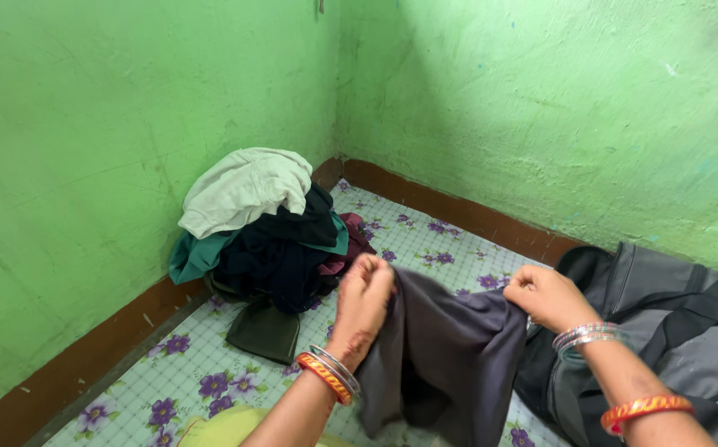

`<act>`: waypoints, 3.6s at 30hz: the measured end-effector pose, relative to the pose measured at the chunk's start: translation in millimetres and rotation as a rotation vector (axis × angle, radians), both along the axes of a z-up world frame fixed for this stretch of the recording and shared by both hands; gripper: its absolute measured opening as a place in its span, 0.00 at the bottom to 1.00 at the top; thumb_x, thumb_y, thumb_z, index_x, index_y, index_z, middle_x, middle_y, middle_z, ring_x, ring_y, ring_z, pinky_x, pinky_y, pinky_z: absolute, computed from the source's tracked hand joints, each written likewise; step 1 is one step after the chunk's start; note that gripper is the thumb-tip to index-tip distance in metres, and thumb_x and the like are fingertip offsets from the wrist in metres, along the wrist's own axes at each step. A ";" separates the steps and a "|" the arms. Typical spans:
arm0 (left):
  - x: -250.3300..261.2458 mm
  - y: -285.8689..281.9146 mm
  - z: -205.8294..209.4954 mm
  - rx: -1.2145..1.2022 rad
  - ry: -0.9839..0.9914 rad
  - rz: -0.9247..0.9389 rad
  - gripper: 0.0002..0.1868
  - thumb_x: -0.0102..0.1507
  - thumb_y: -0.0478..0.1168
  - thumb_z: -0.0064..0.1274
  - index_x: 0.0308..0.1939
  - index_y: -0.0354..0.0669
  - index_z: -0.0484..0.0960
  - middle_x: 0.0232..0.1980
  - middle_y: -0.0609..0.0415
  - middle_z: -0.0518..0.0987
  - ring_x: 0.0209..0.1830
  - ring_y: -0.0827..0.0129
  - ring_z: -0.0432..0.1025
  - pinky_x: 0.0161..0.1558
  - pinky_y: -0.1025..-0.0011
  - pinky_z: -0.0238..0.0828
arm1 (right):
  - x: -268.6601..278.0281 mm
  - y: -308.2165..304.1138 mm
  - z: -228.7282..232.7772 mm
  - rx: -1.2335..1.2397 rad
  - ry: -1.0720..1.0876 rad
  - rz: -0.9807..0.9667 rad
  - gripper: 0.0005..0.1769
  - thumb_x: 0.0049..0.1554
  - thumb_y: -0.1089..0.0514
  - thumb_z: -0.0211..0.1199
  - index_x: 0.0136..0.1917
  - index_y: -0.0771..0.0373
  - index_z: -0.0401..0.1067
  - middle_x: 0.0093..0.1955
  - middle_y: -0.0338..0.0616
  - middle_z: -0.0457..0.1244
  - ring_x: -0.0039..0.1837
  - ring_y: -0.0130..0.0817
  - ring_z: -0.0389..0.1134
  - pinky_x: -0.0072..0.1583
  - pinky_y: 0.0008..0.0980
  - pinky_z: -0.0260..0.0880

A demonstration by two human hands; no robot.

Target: The person picks up clothing items from a bag and a pile, holds them up, and folds them one by one on the floor.

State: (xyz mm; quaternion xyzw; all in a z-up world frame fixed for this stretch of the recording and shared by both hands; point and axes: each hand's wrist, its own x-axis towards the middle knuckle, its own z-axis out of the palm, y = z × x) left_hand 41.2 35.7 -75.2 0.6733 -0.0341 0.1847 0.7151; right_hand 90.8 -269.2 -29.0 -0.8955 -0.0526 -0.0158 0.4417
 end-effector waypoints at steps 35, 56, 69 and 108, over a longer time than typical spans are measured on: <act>-25.1 70.3 -37.3 0.569 0.055 -0.170 0.23 0.64 0.51 0.61 0.60 0.46 0.82 0.41 0.57 0.84 0.40 0.73 0.79 0.46 0.71 0.76 | -16.0 146.3 62.3 0.330 -0.100 0.443 0.08 0.62 0.55 0.61 0.45 0.62 0.70 0.41 0.26 0.61 0.46 0.16 0.59 0.50 0.21 0.63; 12.5 111.7 62.1 0.465 -0.022 0.152 0.16 0.64 0.44 0.54 0.54 0.46 0.78 0.44 0.42 0.84 0.47 0.46 0.77 0.46 0.56 0.74 | 32.0 234.5 -40.3 -0.108 0.098 0.441 0.38 0.47 0.46 0.73 0.68 0.55 0.63 0.58 0.45 0.70 0.59 0.35 0.74 0.62 0.40 0.73; 20.8 181.9 67.6 0.672 0.007 0.427 0.18 0.60 0.45 0.53 0.54 0.51 0.80 0.49 0.49 0.83 0.48 0.46 0.76 0.48 0.52 0.73 | 71.9 349.9 -38.9 0.227 0.561 0.503 0.27 0.58 0.42 0.62 0.65 0.58 0.69 0.53 0.45 0.71 0.45 0.34 0.75 0.50 0.36 0.81; 27.1 350.6 0.8 0.643 -0.107 0.781 0.25 0.57 0.29 0.46 0.59 0.44 0.79 0.56 0.42 0.79 0.56 0.45 0.74 0.58 0.56 0.71 | 40.3 539.4 -9.2 1.028 0.547 0.916 0.38 0.52 0.73 0.48 0.76 0.59 0.57 0.62 0.44 0.63 0.60 0.36 0.66 0.64 0.35 0.68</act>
